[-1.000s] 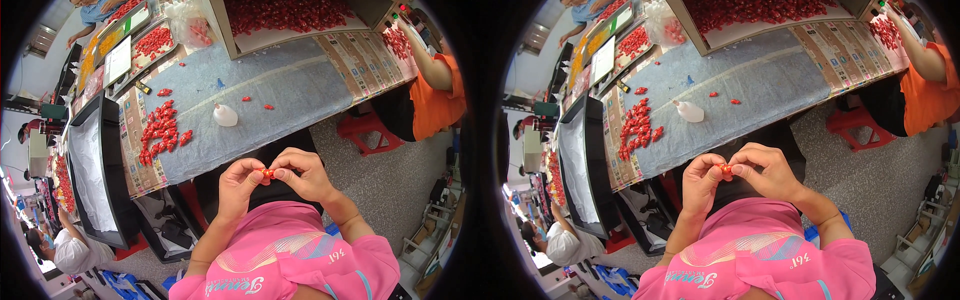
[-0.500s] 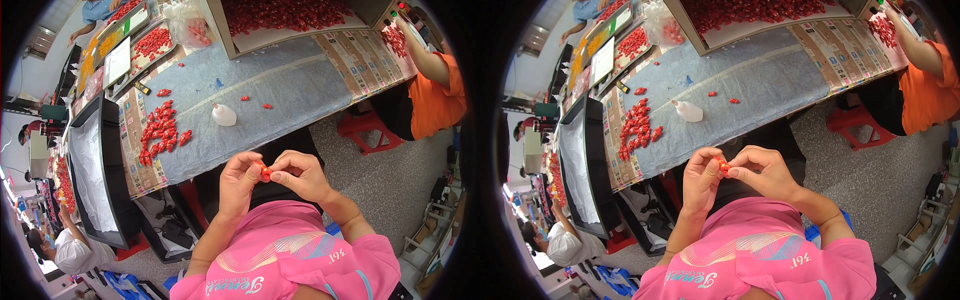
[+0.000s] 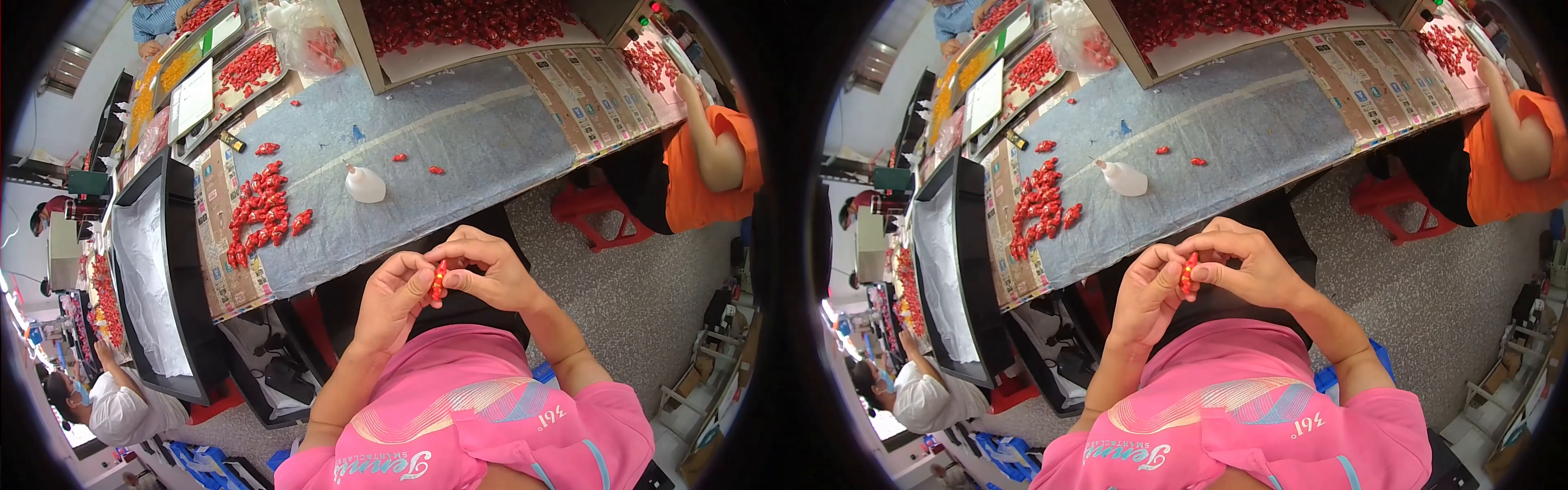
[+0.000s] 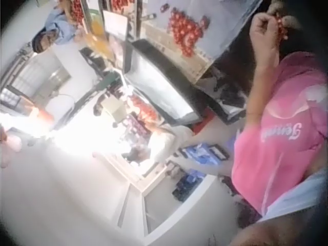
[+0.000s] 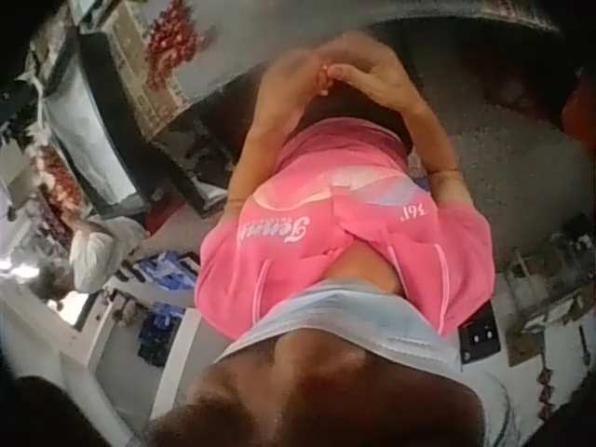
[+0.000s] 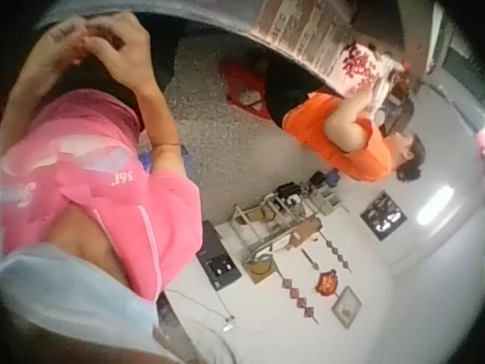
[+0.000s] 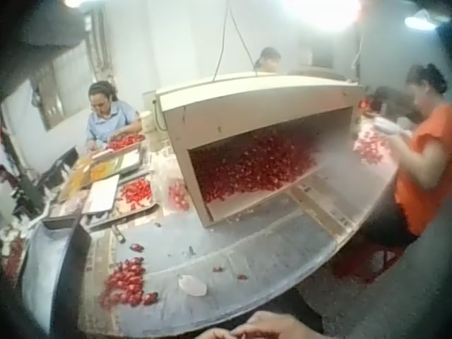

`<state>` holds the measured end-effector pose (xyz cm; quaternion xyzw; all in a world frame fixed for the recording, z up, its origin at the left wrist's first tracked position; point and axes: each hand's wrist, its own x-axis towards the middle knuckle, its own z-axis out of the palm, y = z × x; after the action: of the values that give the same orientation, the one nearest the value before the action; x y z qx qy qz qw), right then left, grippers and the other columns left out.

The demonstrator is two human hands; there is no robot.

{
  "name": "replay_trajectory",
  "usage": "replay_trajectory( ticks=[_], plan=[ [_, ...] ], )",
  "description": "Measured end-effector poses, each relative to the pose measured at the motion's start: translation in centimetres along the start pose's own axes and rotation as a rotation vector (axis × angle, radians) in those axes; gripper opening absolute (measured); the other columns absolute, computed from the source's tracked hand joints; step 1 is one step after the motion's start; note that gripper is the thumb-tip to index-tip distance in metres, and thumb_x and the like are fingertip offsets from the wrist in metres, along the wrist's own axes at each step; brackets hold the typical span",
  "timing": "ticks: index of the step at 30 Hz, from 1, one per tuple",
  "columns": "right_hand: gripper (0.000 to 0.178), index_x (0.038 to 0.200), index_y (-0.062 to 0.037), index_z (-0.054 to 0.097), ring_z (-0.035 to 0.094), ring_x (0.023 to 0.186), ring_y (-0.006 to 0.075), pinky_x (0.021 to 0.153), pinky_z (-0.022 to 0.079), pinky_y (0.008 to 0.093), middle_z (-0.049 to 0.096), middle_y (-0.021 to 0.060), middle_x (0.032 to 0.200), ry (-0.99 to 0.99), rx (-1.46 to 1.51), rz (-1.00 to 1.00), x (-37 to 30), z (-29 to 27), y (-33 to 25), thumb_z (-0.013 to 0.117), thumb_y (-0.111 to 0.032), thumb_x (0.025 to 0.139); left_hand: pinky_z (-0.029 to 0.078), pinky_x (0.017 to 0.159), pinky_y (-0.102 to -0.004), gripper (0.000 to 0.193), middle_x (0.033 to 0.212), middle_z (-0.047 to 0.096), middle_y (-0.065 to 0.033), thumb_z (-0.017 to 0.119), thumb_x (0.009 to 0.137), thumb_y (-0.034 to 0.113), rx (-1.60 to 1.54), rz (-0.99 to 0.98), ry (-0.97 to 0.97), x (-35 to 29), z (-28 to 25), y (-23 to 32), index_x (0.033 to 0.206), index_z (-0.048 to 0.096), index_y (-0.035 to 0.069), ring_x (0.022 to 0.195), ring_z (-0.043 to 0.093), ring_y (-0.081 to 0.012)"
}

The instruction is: The person assembles small figurines by retrieving parts from a container, applying glue from a squeeze bottle, and pressing the pieces together by hand.

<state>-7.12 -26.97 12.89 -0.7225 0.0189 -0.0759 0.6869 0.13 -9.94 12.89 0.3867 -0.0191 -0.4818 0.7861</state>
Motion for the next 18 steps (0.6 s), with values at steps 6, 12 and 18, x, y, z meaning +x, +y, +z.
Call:
replay_trajectory(
  ticks=[6, 12, 18],
  plan=[
    [0.016, 0.095, -0.0007, 0.065, 0.058, 0.080, 0.0113, 0.068, 0.047, 0.0219, 0.057, 0.0057, 0.087, 0.058, 0.189, -0.040, 0.0, -0.5, 0.3, 0.068, -0.002, 0.079, 0.053, 0.077, -0.0266, 0.026, 0.092, 0.063, -0.0084, 0.064, 0.084, 0.001, 0.141, 0.074, -0.007, -0.5, 0.6, 0.1, 0.108, 0.056, -0.001, 0.083, 0.062, -0.0143],
    [0.014, 0.093, 0.0002, 0.065, 0.059, 0.082, 0.0121, 0.070, 0.049, 0.0216, 0.057, 0.0069, 0.092, 0.043, 0.302, -0.066, -0.3, 0.3, 1.6, 0.067, 0.001, 0.079, 0.055, 0.071, -0.0270, 0.027, 0.094, 0.064, -0.0101, 0.068, 0.081, 0.004, 0.263, 0.159, 0.034, -0.7, 0.6, -0.1, 0.105, 0.057, -0.002, 0.078, 0.065, -0.0154],
    [0.014, 0.093, 0.0000, 0.064, 0.058, 0.085, 0.0127, 0.074, 0.049, 0.0239, 0.057, 0.0062, 0.093, 0.066, 0.431, -0.061, -0.9, 1.1, 2.5, 0.067, 0.000, 0.080, 0.056, 0.068, -0.0258, 0.021, 0.092, 0.063, -0.0104, 0.064, 0.082, -0.002, 0.407, 0.289, 0.066, -1.1, 0.9, -0.4, 0.102, 0.058, -0.004, 0.076, 0.064, -0.0145]
  ],
)
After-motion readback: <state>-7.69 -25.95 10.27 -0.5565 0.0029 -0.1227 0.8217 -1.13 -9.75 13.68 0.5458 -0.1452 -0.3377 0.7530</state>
